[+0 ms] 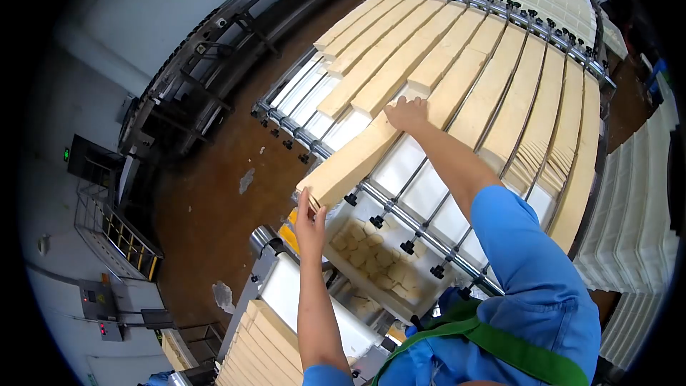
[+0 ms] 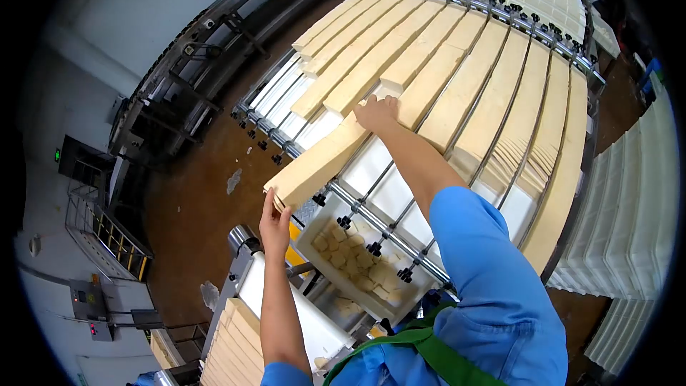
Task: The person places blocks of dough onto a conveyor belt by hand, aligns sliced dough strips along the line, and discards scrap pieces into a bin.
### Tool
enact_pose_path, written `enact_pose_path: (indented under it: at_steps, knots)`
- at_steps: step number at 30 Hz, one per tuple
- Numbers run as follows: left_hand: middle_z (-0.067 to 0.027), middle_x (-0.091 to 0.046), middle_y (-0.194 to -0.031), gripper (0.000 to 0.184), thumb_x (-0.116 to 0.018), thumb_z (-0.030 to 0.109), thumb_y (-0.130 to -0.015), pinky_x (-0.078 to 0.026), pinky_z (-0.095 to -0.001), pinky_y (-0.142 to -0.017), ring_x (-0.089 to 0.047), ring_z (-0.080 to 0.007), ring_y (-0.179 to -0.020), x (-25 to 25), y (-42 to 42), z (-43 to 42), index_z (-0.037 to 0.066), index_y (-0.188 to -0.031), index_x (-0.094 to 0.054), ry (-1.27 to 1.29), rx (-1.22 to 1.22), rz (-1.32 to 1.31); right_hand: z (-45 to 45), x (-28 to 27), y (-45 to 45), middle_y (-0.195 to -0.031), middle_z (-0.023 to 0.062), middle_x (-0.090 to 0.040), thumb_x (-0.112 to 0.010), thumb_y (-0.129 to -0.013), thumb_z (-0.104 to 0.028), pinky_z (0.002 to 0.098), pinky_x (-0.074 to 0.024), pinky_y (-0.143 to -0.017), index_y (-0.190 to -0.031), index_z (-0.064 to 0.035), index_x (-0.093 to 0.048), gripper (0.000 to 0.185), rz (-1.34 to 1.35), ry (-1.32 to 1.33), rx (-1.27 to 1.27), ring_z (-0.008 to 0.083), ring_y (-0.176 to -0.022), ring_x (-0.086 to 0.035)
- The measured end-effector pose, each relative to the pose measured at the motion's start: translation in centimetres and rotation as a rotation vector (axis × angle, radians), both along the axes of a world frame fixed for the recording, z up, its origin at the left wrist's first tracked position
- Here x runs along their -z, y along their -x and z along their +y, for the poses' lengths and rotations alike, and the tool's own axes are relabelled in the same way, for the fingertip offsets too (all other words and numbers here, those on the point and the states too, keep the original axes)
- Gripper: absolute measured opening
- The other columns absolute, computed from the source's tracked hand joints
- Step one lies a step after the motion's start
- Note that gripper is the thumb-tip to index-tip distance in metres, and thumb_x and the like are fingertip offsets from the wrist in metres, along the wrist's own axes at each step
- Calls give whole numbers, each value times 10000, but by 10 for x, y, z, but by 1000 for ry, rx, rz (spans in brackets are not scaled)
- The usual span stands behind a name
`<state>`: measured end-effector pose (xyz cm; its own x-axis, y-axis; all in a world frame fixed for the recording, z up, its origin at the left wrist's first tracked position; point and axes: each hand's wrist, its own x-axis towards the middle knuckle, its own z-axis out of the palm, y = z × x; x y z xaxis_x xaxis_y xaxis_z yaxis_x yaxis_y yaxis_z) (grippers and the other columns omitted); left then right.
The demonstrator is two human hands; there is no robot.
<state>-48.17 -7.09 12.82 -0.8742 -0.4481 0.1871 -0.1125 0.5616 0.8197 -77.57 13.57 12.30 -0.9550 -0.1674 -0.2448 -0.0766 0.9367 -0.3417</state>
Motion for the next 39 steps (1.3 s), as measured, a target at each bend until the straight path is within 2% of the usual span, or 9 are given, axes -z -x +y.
enact_pose_path:
  at_steps: [3, 10, 13, 20, 23, 26, 29, 32, 39]
  knots:
    - [-118, -522, -1306, 596, -590, -38, -870, -435, -273, -937, -530, -157, -1133, -10, 1, 13, 29, -1419, -370, -157, -21, -22, -1, 4, 7, -1395, 263, -423, -320, -880, -471, 440, -165, -1103, -1357, 39, -394, 703, -107, 101, 7, 389, -1367, -268]
    - [-116, -505, -1327, 580, -590, -59, -863, -449, -283, -940, -529, -165, -1131, 3, 36, 23, 33, -1403, -401, -223, 44, -116, -6, 12, 11, -1519, 220, -226, -369, -882, -393, 451, -68, -1150, -1409, 26, -340, 675, 64, 83, 129, 364, -1404, -191]
    - [-93, -538, -1275, 588, -573, -54, -871, -473, -254, -842, -562, -133, -981, 27, 66, 36, 59, -1419, -391, -122, 140, -83, -20, 5, -19, -1518, 218, -220, -419, -877, -375, 508, -97, -1136, -1399, 39, -344, 671, 246, 115, 137, 363, -1407, -176]
    - [-176, -616, -1150, 589, -501, -41, -870, -485, -288, -784, -609, -181, -900, 46, 62, 41, 54, -1432, -356, -325, -69, 125, -65, 6, -149, -1424, 169, -376, -548, -860, -307, 552, -245, -1032, -1366, -154, -429, 541, 516, 482, -555, 341, -1303, -354]
    - [-251, -495, -1316, 613, -474, -44, -849, -403, -355, -994, -526, -329, -1175, 43, 28, 44, 11, -1436, -306, -188, -221, 193, -80, 34, -152, -1367, 115, -447, -555, -795, -165, 503, -312, -955, -1235, -231, -568, 444, 766, 302, -505, 293, -1221, -435]
    - [-264, -382, -1399, 657, -509, -29, -830, -303, -398, -1086, -381, -406, -1294, 39, -24, 49, -31, -1433, -249, 181, -384, 150, -85, 33, -154, -1242, 135, -534, -632, -805, -235, 491, -337, -903, -1304, -39, -516, 549, 833, 452, -504, 285, -1154, -481]
    - [-257, -395, -1367, 625, -548, 10, -838, -331, -401, -1062, -430, -373, -1241, 45, -92, 49, -32, -1404, -286, -62, -479, 91, -88, 35, -149, -1190, 105, -575, -650, -812, -239, 457, -371, -823, -1326, -34, -468, 583, 839, 350, -392, 272, -1008, -549]
    - [-230, -449, -1320, 577, -548, 34, -854, -403, -390, -993, -502, -332, -1167, 58, -166, 55, -24, -1383, -325, -100, -600, 52, -79, 51, -141, -1379, 78, -471, -727, -721, -279, 453, -395, -841, -941, -245, -706, 223, 1059, 327, -553, 251, -1082, -534]
    - [-186, -495, -1286, 494, -531, 20, -842, -411, -374, -975, -525, -283, -1146, 92, -321, 88, -6, -1322, -417, -59, -844, -42, -78, 45, -147, -1409, 50, -432, -715, -766, -325, 587, -368, -922, -1016, -269, -694, 257, 921, 228, -479, 270, -1185, -495]
